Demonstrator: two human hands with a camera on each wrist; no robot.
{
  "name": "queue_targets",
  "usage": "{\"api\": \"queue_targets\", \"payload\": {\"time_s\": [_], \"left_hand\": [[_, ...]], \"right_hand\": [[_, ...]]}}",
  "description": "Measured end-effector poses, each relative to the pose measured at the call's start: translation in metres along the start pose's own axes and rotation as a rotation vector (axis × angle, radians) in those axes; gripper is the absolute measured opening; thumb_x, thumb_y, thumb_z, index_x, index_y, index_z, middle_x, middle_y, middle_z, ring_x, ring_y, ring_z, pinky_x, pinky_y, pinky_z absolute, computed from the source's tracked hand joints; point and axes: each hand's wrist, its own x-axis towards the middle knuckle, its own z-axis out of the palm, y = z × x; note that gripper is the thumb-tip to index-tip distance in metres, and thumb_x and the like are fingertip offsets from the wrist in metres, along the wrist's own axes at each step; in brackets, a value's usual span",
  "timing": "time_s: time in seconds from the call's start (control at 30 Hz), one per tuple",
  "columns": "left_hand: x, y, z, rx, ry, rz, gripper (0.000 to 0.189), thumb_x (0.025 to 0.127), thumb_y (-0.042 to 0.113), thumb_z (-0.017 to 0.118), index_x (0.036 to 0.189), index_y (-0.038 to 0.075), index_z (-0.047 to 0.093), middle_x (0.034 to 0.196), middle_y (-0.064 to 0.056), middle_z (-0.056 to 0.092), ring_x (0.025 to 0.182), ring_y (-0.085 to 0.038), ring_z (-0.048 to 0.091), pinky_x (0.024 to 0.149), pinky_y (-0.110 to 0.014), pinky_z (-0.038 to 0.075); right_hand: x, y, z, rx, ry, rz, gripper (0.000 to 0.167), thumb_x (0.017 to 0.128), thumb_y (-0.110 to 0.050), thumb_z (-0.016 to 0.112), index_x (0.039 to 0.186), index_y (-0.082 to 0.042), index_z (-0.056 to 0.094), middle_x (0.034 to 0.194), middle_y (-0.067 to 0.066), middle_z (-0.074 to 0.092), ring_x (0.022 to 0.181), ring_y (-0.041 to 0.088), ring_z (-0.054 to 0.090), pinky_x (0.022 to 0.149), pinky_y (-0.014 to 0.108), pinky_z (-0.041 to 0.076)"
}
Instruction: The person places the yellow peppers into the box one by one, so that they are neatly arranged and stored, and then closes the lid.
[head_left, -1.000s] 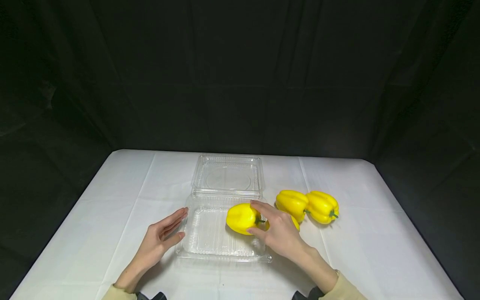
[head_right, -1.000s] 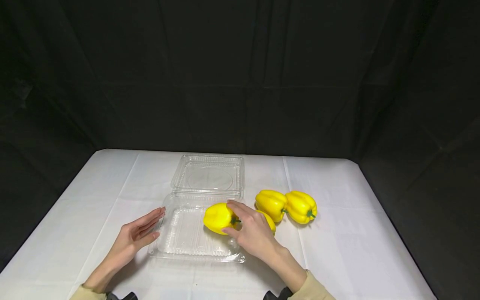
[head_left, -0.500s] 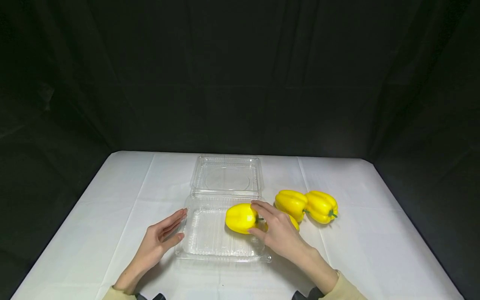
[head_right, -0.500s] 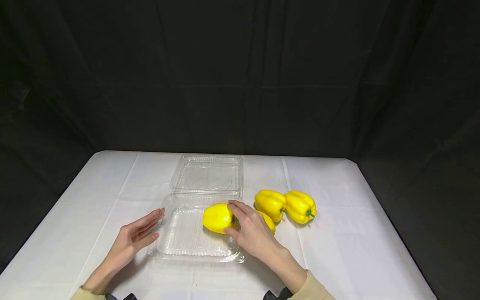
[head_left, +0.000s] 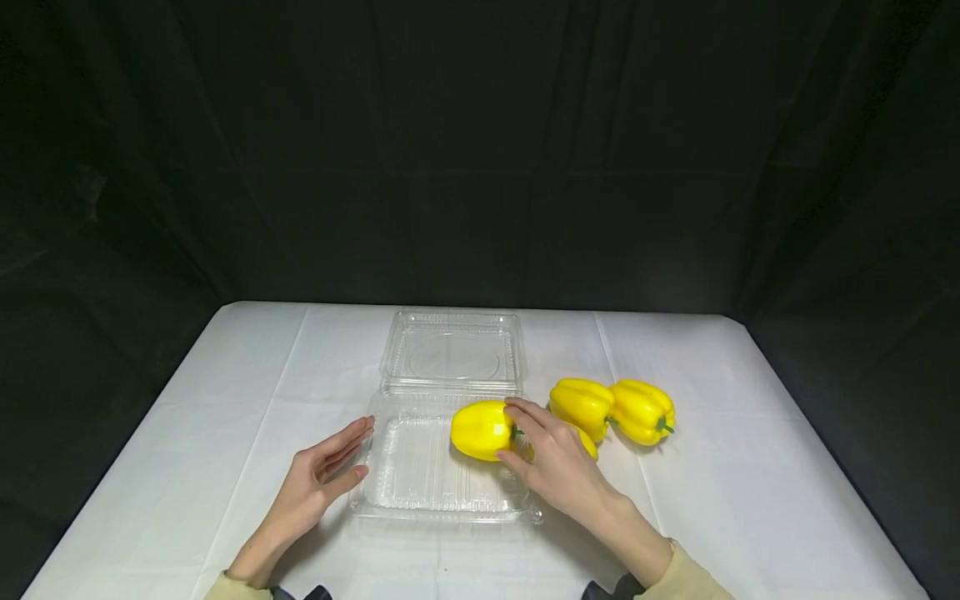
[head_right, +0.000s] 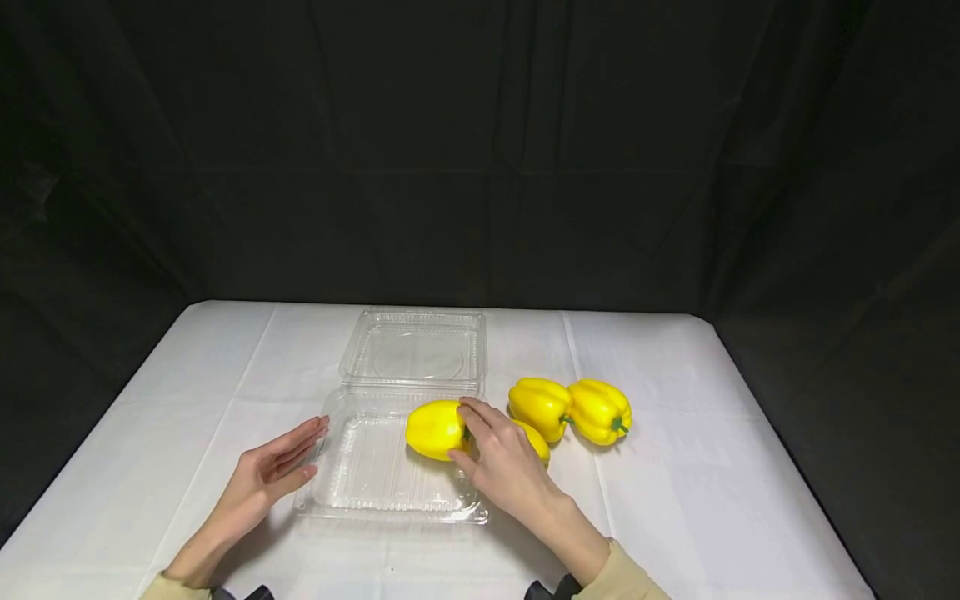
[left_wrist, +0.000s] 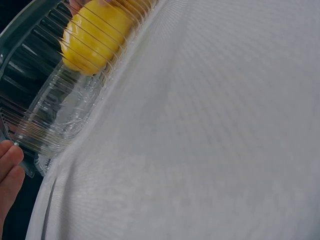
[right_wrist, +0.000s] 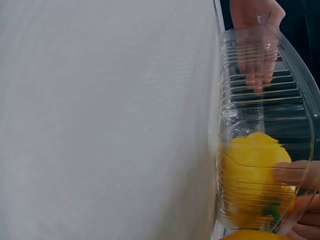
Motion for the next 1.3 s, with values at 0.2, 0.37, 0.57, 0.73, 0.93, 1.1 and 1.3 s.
{"api": "queue_targets", "payload": {"time_s": [0.2, 0.37, 0.57, 0.73, 0.93, 1.1, 1.3], "left_hand": [[-0.0003, 0.0001, 0.0004, -0.018, -0.002, -0.015, 0.059, 0.091, 0.000, 0.068, 0.144, -0.008, 0.045, 0.147, -0.024, 0.050, 0.131, -0.004, 0.052, 0.108, -0.013, 0.040], [-0.0008, -0.0002, 0.0009, -0.026, -0.003, -0.017, 0.058, 0.091, 0.000, 0.068, 0.144, -0.008, 0.045, 0.146, -0.025, 0.049, 0.131, -0.003, 0.051, 0.108, -0.013, 0.040], [-0.0003, -0.0003, 0.0016, -0.020, -0.001, -0.020, 0.059, 0.091, 0.000, 0.068, 0.144, -0.009, 0.045, 0.146, -0.024, 0.050, 0.131, -0.001, 0.051, 0.107, -0.013, 0.040], [0.0002, -0.0004, 0.0022, -0.022, 0.006, -0.018, 0.059, 0.090, -0.001, 0.069, 0.143, -0.009, 0.046, 0.145, -0.025, 0.051, 0.130, -0.001, 0.052, 0.107, -0.013, 0.041], [0.0001, -0.0007, 0.0022, -0.020, 0.008, -0.018, 0.058, 0.090, 0.000, 0.069, 0.143, -0.009, 0.046, 0.145, -0.024, 0.051, 0.130, -0.001, 0.052, 0.107, -0.013, 0.041], [-0.0002, -0.0005, 0.0019, -0.019, 0.007, -0.021, 0.058, 0.090, 0.000, 0.069, 0.143, -0.009, 0.046, 0.146, -0.023, 0.051, 0.130, -0.001, 0.051, 0.107, -0.013, 0.040], [-0.0003, -0.0004, 0.0014, -0.016, 0.004, -0.016, 0.058, 0.090, 0.000, 0.068, 0.143, -0.008, 0.046, 0.146, -0.023, 0.051, 0.131, -0.003, 0.051, 0.108, -0.013, 0.040]], "right_hand": [[-0.0007, 0.0003, 0.0004, -0.013, -0.010, -0.001, 0.055, 0.076, -0.020, 0.089, 0.122, 0.001, 0.067, 0.132, 0.016, 0.064, 0.116, 0.032, 0.066, 0.092, 0.036, 0.058], [-0.0018, 0.0009, -0.0005, -0.024, -0.012, -0.009, 0.053, 0.075, -0.018, 0.089, 0.120, 0.001, 0.068, 0.132, 0.017, 0.065, 0.117, 0.032, 0.066, 0.093, 0.036, 0.058], [-0.0019, 0.0015, -0.0017, -0.010, -0.013, -0.004, 0.052, 0.075, -0.015, 0.088, 0.120, 0.000, 0.068, 0.132, 0.016, 0.064, 0.117, 0.031, 0.066, 0.093, 0.037, 0.058], [-0.0020, 0.0020, -0.0024, 0.000, -0.013, 0.003, 0.052, 0.076, -0.015, 0.087, 0.121, 0.000, 0.067, 0.131, 0.016, 0.065, 0.116, 0.032, 0.066, 0.092, 0.037, 0.058], [-0.0012, 0.0035, -0.0054, 0.018, -0.007, 0.009, 0.056, 0.076, -0.014, 0.087, 0.125, 0.002, 0.065, 0.130, 0.018, 0.066, 0.117, 0.033, 0.065, 0.096, 0.041, 0.056], [-0.0011, 0.0050, -0.0075, 0.036, -0.010, 0.027, 0.057, 0.077, -0.016, 0.087, 0.126, 0.002, 0.065, 0.129, 0.017, 0.066, 0.118, 0.034, 0.064, 0.099, 0.043, 0.054], [-0.0017, 0.0073, -0.0084, 0.032, -0.012, 0.042, 0.057, 0.076, -0.017, 0.087, 0.125, 0.001, 0.065, 0.128, 0.016, 0.067, 0.118, 0.033, 0.064, 0.099, 0.043, 0.054]]}}
